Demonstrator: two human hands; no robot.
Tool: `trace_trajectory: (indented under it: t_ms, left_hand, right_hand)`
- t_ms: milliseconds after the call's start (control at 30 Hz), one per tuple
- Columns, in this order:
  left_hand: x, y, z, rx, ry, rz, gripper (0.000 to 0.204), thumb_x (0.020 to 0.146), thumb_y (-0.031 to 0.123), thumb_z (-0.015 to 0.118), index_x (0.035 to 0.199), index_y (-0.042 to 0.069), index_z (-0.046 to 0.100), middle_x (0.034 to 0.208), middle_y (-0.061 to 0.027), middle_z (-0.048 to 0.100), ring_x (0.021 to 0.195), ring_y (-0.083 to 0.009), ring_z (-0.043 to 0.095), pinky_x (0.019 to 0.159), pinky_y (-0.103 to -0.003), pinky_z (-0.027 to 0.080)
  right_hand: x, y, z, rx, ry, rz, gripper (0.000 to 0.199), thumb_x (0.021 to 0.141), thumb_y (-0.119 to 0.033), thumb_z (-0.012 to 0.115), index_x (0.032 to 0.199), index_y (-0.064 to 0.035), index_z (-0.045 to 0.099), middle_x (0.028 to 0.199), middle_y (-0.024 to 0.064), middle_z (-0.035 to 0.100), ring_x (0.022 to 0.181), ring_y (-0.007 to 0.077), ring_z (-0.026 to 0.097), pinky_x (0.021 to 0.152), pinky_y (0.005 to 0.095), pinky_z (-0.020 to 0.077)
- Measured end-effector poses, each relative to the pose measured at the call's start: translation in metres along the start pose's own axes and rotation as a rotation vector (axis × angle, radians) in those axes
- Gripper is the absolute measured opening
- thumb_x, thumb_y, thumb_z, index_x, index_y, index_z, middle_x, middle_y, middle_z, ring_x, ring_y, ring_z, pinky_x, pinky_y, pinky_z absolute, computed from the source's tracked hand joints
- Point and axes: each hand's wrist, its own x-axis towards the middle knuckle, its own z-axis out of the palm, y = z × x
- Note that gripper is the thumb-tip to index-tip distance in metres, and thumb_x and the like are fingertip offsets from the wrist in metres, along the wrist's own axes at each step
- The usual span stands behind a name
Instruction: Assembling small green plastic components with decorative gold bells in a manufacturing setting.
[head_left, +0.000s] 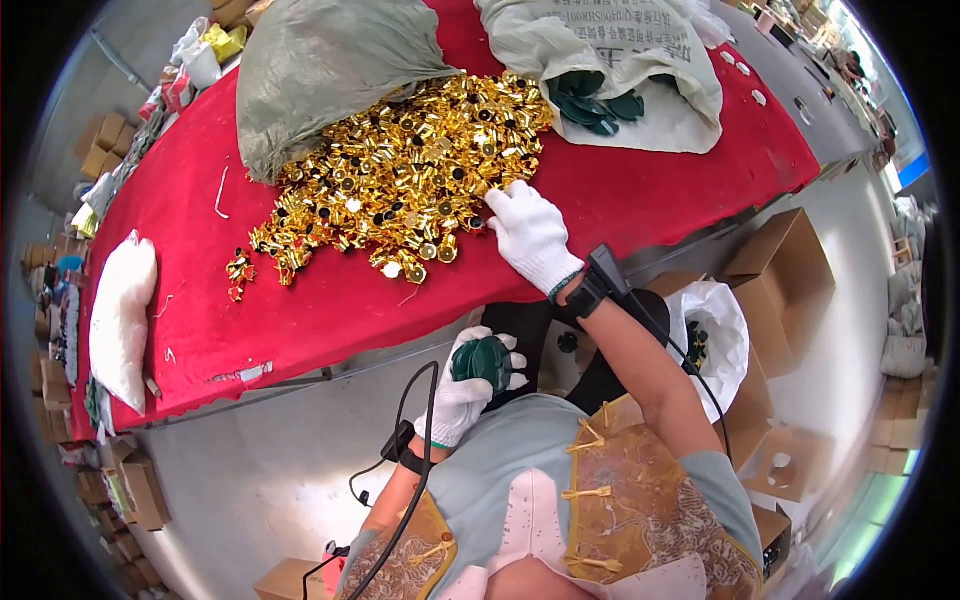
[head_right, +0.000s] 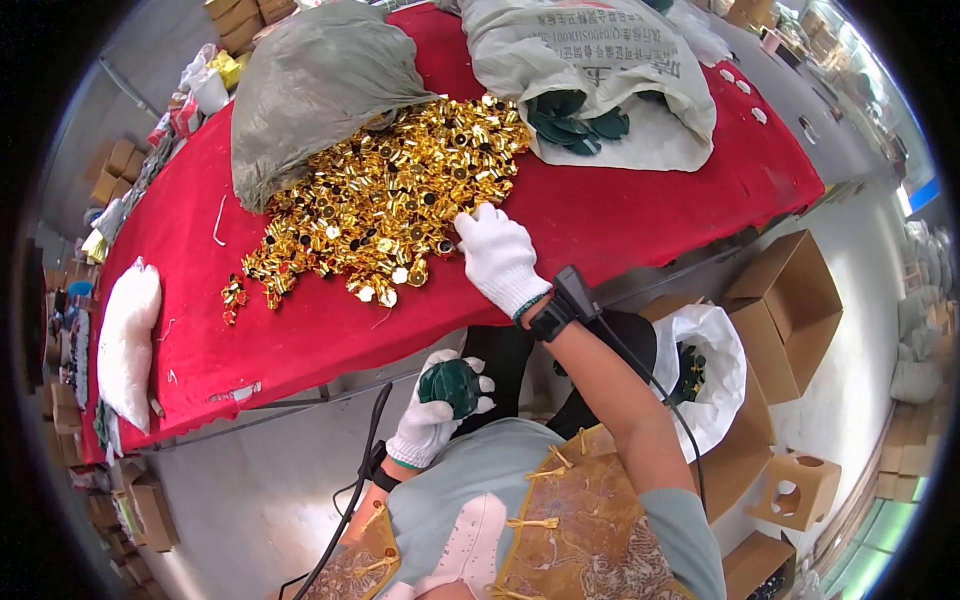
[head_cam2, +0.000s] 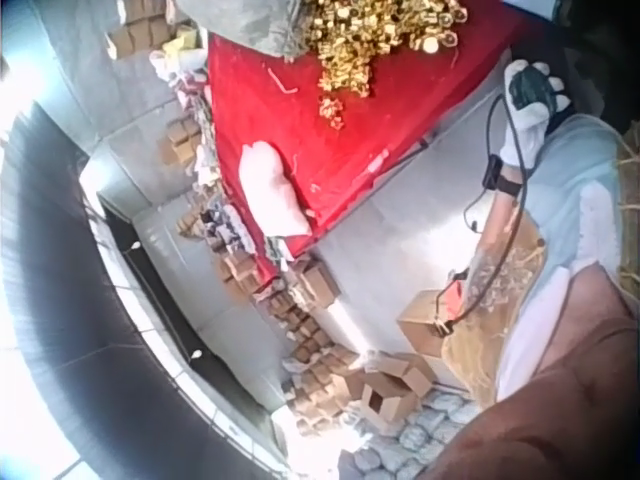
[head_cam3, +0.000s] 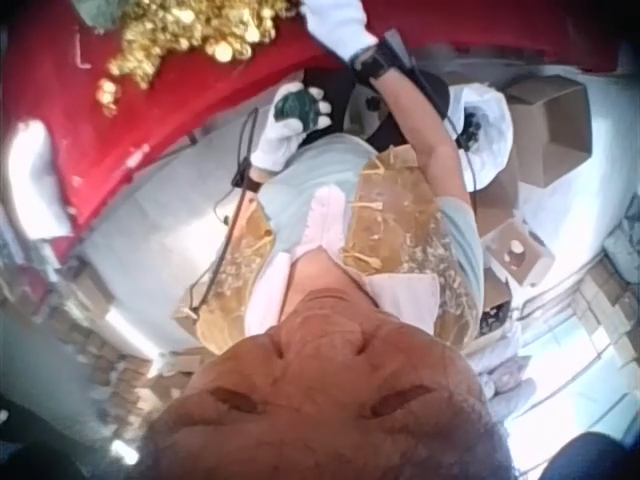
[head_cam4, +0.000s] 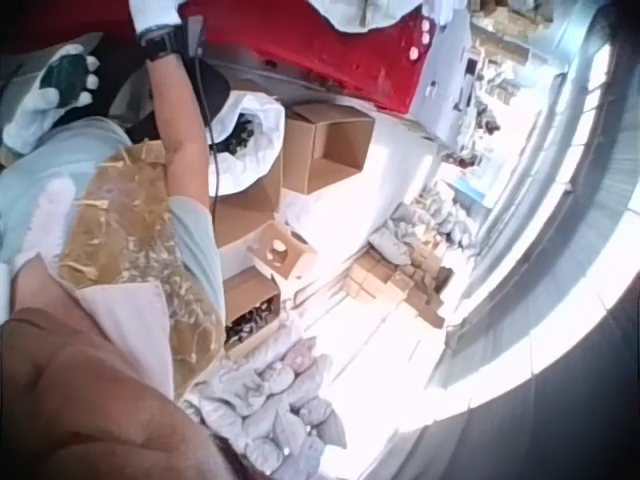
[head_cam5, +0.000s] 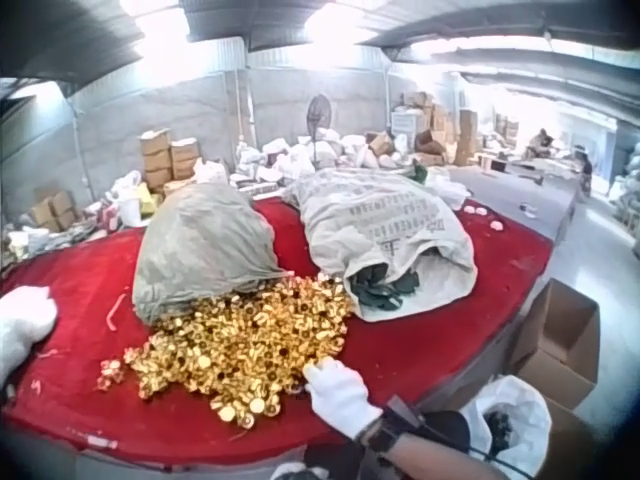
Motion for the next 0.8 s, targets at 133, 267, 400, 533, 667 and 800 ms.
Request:
trace_trajectory:
  t_ms: [133, 267, 400, 533, 667, 800]
  left_hand:
    - [0.001, 0.008, 0.0, 0.012, -0.001, 0.023, 0.083, 0.077, 0.008, 0.089, 0.149, 0.015, 0.049, 0.147, -0.0161, 0.056, 0.13, -0.0377, 0.065, 0.107, -0.055, 0.06]
    - [0.009, 0.011, 0.007, 0.134, 0.011, 0.138, 0.082, 0.076, 0.009, 0.09, 0.148, 0.015, 0.049, 0.144, -0.0151, 0.058, 0.13, -0.0361, 0.065, 0.107, -0.053, 0.06]
    - [0.022, 0.012, 0.017, 0.172, 0.036, 0.248, 0.087, 0.074, -0.003, 0.089, 0.148, 0.016, 0.048, 0.144, -0.0126, 0.057, 0.129, -0.0325, 0.065, 0.111, -0.051, 0.059]
    - [0.023, 0.012, 0.026, 0.288, 0.075, 0.338, 0.093, 0.069, -0.013, 0.093, 0.145, 0.015, 0.049, 0.147, -0.01, 0.056, 0.132, -0.0274, 0.063, 0.111, -0.047, 0.059]
    - [0.019, 0.008, 0.034, 0.387, 0.064, 0.348, 0.092, 0.067, -0.012, 0.094, 0.143, 0.014, 0.05, 0.147, -0.0087, 0.056, 0.132, -0.0247, 0.062, 0.109, -0.042, 0.058]
    - [0.012, 0.005, 0.041, 0.487, 0.091, 0.321, 0.09, 0.068, -0.011, 0.094, 0.143, 0.014, 0.05, 0.148, -0.0079, 0.055, 0.133, -0.0224, 0.062, 0.11, -0.041, 0.058]
  right_hand:
    - [-0.005, 0.008, -0.007, 0.313, 0.096, 0.076, 0.017, 0.095, -0.013, 0.073, 0.112, -0.0133, 0.074, 0.098, 0.0123, 0.066, 0.09, 0.0369, 0.07, 0.076, 0.0494, 0.058]
    - [-0.031, -0.004, -0.04, 0.753, 0.041, 0.143, 0.01, 0.095, -0.006, 0.075, 0.105, -0.0046, 0.078, 0.095, 0.011, 0.076, 0.082, 0.0215, 0.075, 0.073, 0.0321, 0.0579]
    - [-0.075, -0.033, -0.08, 1.221, -0.277, 0.441, 0.012, 0.096, -0.002, 0.07, 0.106, -0.0011, 0.077, 0.091, 0.0001, 0.074, 0.073, 0.0043, 0.065, 0.064, 0.0227, 0.0531]
    - [-0.113, -0.052, -0.095, 1.182, -0.23, 0.39, 0.015, 0.094, 0.008, 0.07, 0.106, 0.0004, 0.075, 0.094, 0.0022, 0.072, 0.083, 0.0079, 0.072, 0.069, 0.0233, 0.054]
    - [-0.138, -0.055, -0.091, 1.221, -0.184, 0.405, 0.02, 0.095, 0.008, 0.071, 0.112, 0.0005, 0.078, 0.101, 0.0048, 0.073, 0.086, 0.0088, 0.072, 0.067, 0.0236, 0.0532]
    - [-0.153, -0.057, -0.083, 1.412, -0.118, 0.541, 0.019, 0.099, 0.006, 0.07, 0.116, 0.0022, 0.077, 0.106, 0.0058, 0.074, 0.085, 0.0097, 0.071, 0.067, 0.0238, 0.0546]
